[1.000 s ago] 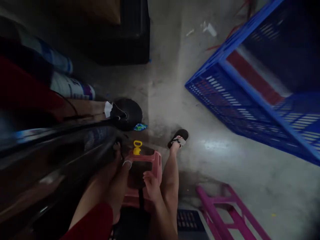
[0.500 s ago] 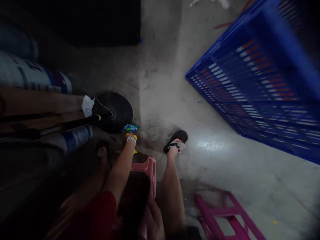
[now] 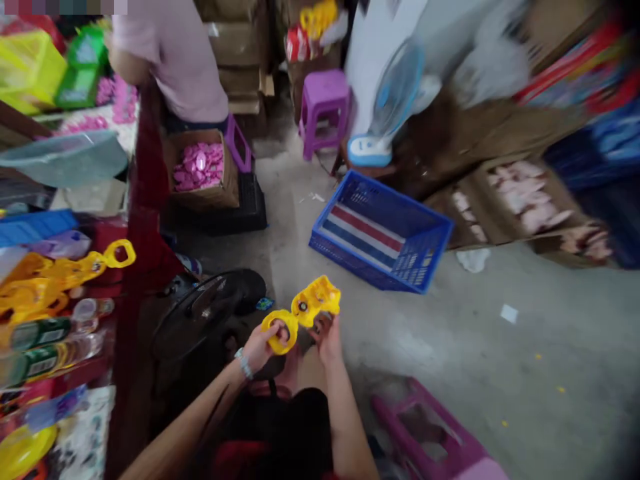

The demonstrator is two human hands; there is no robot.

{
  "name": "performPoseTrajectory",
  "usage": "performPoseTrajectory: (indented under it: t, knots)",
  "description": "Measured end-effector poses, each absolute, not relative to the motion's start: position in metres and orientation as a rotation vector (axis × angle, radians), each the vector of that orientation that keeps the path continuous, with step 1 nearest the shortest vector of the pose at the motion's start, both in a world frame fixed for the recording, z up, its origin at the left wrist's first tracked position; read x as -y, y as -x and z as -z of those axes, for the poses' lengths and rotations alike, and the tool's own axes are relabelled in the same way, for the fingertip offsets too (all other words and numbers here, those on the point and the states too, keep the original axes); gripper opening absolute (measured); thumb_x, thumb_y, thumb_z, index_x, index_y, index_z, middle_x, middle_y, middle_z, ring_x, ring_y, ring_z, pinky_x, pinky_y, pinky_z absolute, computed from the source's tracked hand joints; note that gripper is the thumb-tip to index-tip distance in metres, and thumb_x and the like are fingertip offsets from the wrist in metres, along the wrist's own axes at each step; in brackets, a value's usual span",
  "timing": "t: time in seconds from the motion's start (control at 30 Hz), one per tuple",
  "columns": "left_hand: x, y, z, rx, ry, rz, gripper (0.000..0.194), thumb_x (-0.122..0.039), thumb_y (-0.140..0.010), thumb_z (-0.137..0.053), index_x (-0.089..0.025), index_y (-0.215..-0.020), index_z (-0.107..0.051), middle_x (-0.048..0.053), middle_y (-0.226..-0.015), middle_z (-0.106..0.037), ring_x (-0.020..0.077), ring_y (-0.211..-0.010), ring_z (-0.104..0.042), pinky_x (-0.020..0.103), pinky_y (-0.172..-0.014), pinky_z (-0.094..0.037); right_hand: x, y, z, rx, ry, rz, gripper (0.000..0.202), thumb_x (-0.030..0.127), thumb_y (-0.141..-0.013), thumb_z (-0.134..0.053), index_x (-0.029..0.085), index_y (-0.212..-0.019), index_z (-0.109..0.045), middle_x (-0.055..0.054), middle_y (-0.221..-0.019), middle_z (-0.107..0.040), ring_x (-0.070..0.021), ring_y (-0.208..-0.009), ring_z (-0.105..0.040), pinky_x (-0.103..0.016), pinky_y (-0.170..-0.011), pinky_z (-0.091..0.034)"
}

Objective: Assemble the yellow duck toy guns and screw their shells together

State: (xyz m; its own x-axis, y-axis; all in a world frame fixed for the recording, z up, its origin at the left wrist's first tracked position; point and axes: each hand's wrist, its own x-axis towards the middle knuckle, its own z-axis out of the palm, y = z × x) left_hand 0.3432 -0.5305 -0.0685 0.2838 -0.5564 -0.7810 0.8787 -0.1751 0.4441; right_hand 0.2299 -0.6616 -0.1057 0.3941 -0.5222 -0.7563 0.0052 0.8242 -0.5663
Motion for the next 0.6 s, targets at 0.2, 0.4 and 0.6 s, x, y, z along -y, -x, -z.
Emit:
performPoseTrajectory:
  t: [0.2,0.4,0.6]
  knots:
    - [0.528,-0.315,-0.071,-0.071,-1.065,1.236,0.03,-0.038,-0.073,-0.075,-0.013,-0.082,-0.063,0.004,-0.064,-0.066,0.0136,-0.056,-0.06,0.026,-0.063,-0.048,0.74,-0.221,-0.033,-0.825,0.694,0.44,0.069,0.047,-0.07,-0.07,0.027,-0.13,-0.045,-0.007,-0.122,-0.059,-0.0216,-0.091,-0.063,-0.033,-0.066,-0.056]
    - [0.511,-0.288,-0.144,0.102,-1.065,1.134,0.04,-0.044,-0.067,-0.078,-0.009,-0.084,-0.066,0.011,-0.073,-0.069,0.0192,-0.066,-0.065,0.027,-0.064,-0.05,0.749,-0.22,-0.132,-0.684,0.987,0.41,0.064,0.037,-0.072,-0.07,0.025,-0.131,-0.049,-0.005,-0.123,-0.06,-0.023,-0.111,-0.057,-0.034,-0.09,-0.05]
    - [0.479,-0.304,-0.143,0.118,-1.379,0.735,0.049,-0.061,-0.076,-0.062,-0.014,-0.078,-0.052,0.005,-0.055,-0.061,0.0151,-0.043,-0.055,0.024,-0.044,-0.044,0.72,-0.27,-0.155,-0.506,1.173,0.264,0.075,0.06,-0.069,-0.067,0.026,-0.132,-0.045,-0.008,-0.129,-0.055,-0.0246,-0.11,-0.057,-0.033,-0.085,-0.051]
